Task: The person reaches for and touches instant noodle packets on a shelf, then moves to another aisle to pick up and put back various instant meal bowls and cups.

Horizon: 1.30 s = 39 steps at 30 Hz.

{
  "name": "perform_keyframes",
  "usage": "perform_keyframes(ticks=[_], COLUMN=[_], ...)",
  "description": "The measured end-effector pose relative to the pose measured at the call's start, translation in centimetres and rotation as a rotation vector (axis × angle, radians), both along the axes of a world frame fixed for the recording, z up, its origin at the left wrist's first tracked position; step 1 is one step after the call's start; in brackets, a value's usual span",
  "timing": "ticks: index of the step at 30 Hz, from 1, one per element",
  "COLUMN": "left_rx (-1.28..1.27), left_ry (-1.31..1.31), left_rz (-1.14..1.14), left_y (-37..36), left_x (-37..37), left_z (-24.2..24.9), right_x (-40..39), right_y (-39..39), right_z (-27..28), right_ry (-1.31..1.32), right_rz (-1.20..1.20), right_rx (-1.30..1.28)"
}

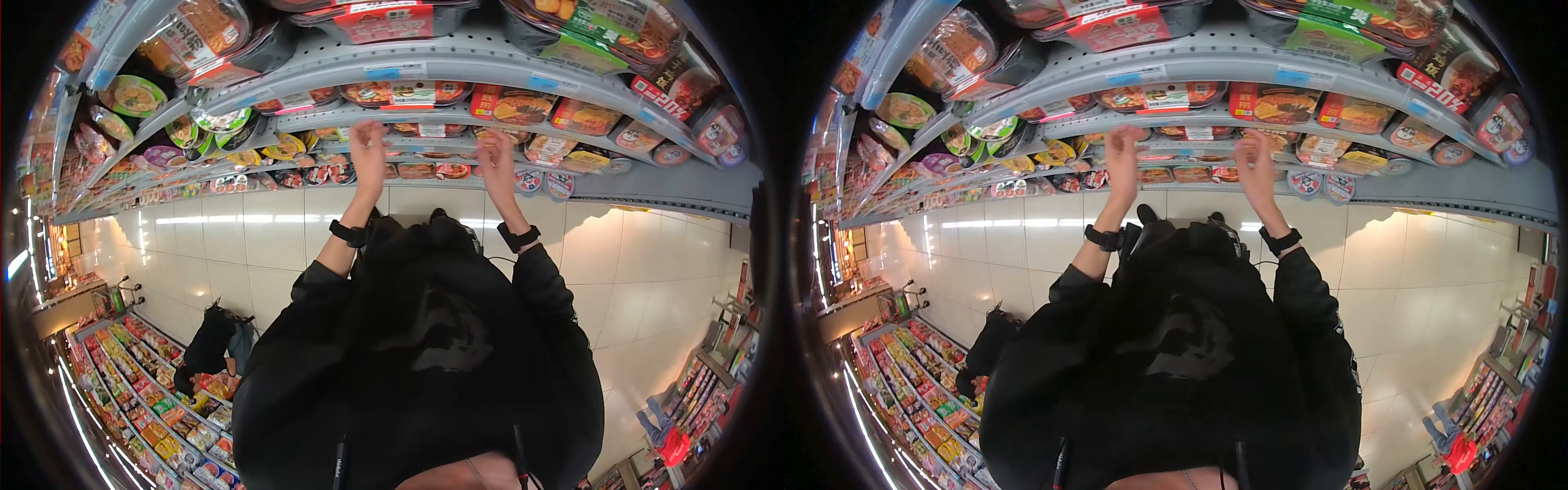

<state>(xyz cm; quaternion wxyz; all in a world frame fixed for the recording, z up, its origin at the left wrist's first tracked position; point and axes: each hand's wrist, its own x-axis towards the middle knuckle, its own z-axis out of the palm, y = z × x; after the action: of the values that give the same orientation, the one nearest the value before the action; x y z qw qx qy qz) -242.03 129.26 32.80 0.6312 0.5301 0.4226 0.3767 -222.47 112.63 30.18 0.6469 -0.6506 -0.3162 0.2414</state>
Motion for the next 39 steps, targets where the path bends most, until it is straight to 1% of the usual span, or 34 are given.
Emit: perform_keyframes(ticks=[1,2,4,5,7,8,10,11,13,15,17,19,20,24,26,29,32,34,35,37,39], left_rx=[0.105,0.11,0.246,0.252,0.159,0.135,0.143,0.146,0.127,0.188,0.195,0.252,0.235,0.222,0.255,0.26,0.243,0.233,0.221,0.311,0.338], left_ry=[-0.016,-0.014,-0.07,-0.071,-0.117,-0.119,-0.073,-0.029,-0.022,0.048,0.04,0.053,0.084,0.055,0.115,0.11,0.114,0.124,0.123,0.03,0.038], left_rz=[0.114,0.126,0.271,0.29,0.403,0.453,0.485,0.495,0.517,0.528,0.536,0.505,0.519,0.467,0.406,0.354,0.31,0.274,0.275,0.269,0.226], left_y=[1.0,1.8,3.2,3.8,4.8,6.0,7.5,8.1,8.9,9.8,10.7,11.1,11.1,13.1,14.5,16.3,17.0,17.2,17.0,17.4,17.5], left_x=[-0.5,-1.0,-1.8,-2.4,-4.0,-5.1,-7.3,-8.4,-10.1,-11.4,-12.4,-12.9,-13.1,-15.0,-15.8,-16.4,-16.3,-16.4,-16.6,-16.1,-16.1], left_z=[0.6,1.2,2.4,3.0,4.3,3.6,3.8,3.9,4.8,5.5,5.6,6.6,6.9,5.8,4.9,3.3,3.0,2.6,2.3,2.1,2.2], right_x=[-0.8,-1.3,-2.1,-2.6,-3.8,-4.4,-5.7,-6.3,-7.7,-9.1,-10.1,-10.7,-10.9,-12.3,-13.1,-14.4,-15.5,-16.7,-17.5,-18.5,-19.4], right_y=[0.9,1.8,3.9,4.6,5.9,6.4,7.1,7.6,8.3,9.5,10.7,12.1,12.6,13.6,14.2,15.8,18.1,19.2,19.2,20.2,21.0], right_z=[1.0,1.5,2.4,2.8,3.4,3.8,4.5,4.7,5.1,5.7,5.8,5.4,5.0,4.5,4.6,3.6,2.8,3.0,3.4,5.1,5.7], right_ry=[0.0,0.001,-0.021,-0.024,-0.04,-0.04,-0.069,-0.068,-0.062,-0.097,-0.132,-0.091,-0.093,-0.087,-0.092,-0.122,-0.071,0.1,0.099,0.22,0.252], right_rz=[0.074,0.086,0.174,0.193,0.309,0.33,0.475,0.493,0.591,0.618,0.639,0.633,0.639,0.649,0.633,0.553,0.468,0.333,0.334,0.265,0.251], right_rx=[-0.01,-0.005,0.028,0.033,0.05,0.054,0.003,0.006,-0.041,-0.027,-0.016,-0.038,-0.039,-0.085,-0.105,-0.105,-0.11,-0.12,-0.132,-0.126,-0.137])
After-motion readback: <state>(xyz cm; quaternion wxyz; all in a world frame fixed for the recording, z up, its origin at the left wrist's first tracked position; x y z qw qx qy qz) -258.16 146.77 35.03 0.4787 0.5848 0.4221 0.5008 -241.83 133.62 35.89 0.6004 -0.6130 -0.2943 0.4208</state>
